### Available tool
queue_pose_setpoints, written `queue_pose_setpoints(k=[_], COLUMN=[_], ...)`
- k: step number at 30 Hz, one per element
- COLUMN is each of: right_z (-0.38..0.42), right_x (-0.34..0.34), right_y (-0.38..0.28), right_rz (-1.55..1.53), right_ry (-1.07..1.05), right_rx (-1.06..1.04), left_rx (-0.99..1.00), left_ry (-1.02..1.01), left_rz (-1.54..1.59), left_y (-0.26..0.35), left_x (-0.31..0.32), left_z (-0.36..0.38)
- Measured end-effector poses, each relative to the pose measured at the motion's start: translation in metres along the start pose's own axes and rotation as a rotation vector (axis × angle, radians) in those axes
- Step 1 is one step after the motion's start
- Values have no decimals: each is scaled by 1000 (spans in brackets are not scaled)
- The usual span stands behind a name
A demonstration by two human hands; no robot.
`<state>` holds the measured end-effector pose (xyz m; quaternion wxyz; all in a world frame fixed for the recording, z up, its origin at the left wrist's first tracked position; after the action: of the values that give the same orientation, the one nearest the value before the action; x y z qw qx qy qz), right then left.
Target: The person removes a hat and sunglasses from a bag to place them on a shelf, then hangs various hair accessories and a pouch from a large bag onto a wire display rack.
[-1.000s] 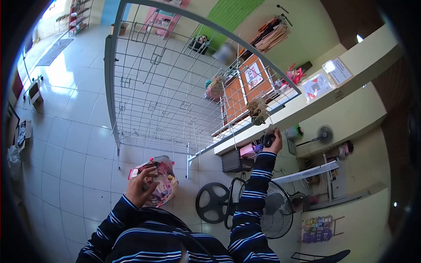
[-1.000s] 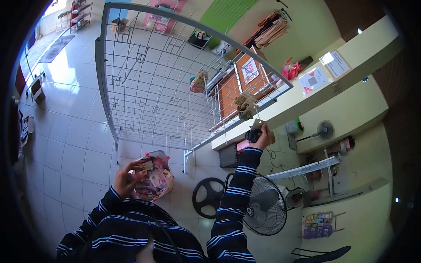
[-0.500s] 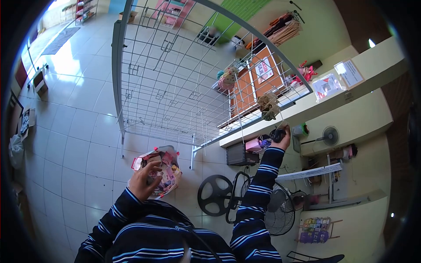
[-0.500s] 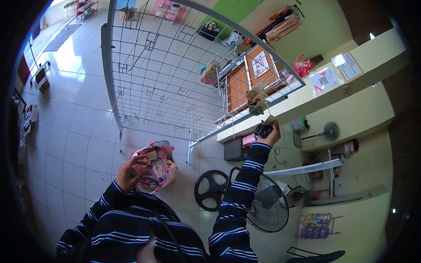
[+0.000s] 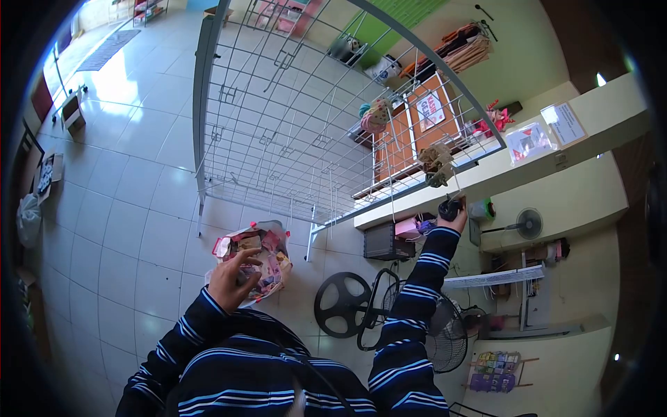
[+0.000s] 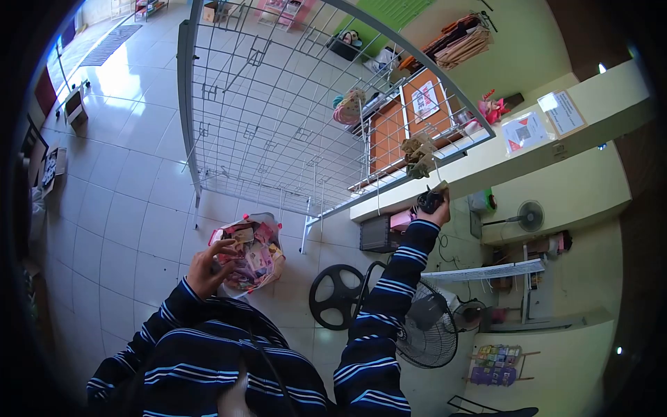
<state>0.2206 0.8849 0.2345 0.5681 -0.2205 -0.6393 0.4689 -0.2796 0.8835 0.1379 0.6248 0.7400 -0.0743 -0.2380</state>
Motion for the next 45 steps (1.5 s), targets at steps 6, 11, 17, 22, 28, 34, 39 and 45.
queue_pose_setpoints(k=[6,11,17,22,28,34,39,45], right_z=[0,10,19,33,14,26,19,9], right_x=[-7,0,3,5,8,13,14,7], right_y=[16,5,-3,-9,-9,-10,-12,-5], right_rz=[-151,-38,49,48,15,-7,-81,-23], right_ry=[-158,-119,-135,-66,-72,-36,40,-34], right_rx=[134,14,-122,-145,-131,-136,-64,-23], left_rx=[14,-10,-25,-10,-12,-34,-21,-58], left_ry=[13,13,15,21,15,22,13,11], left_rz=[-26,-27,-15,-18,-14,-10,-21,-10], left_y=[-1,-3,-4,-1,-1,-5,-3,-3], left_x=[-2,1,1,-2,1,0,0,-1], left_z=[3,5,7,8,8,11,12,12])
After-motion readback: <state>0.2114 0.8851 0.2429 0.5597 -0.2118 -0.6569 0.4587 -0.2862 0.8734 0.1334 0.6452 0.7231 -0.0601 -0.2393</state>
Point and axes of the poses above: each hand's wrist, its own z-axis away from the middle knuckle, its own x-axis out of the palm, y = z × x, the point moved 5 cm from there along -z, towards the middle knuckle, and after that the axes turned 2 degrees about y, right-handed, at the moved point
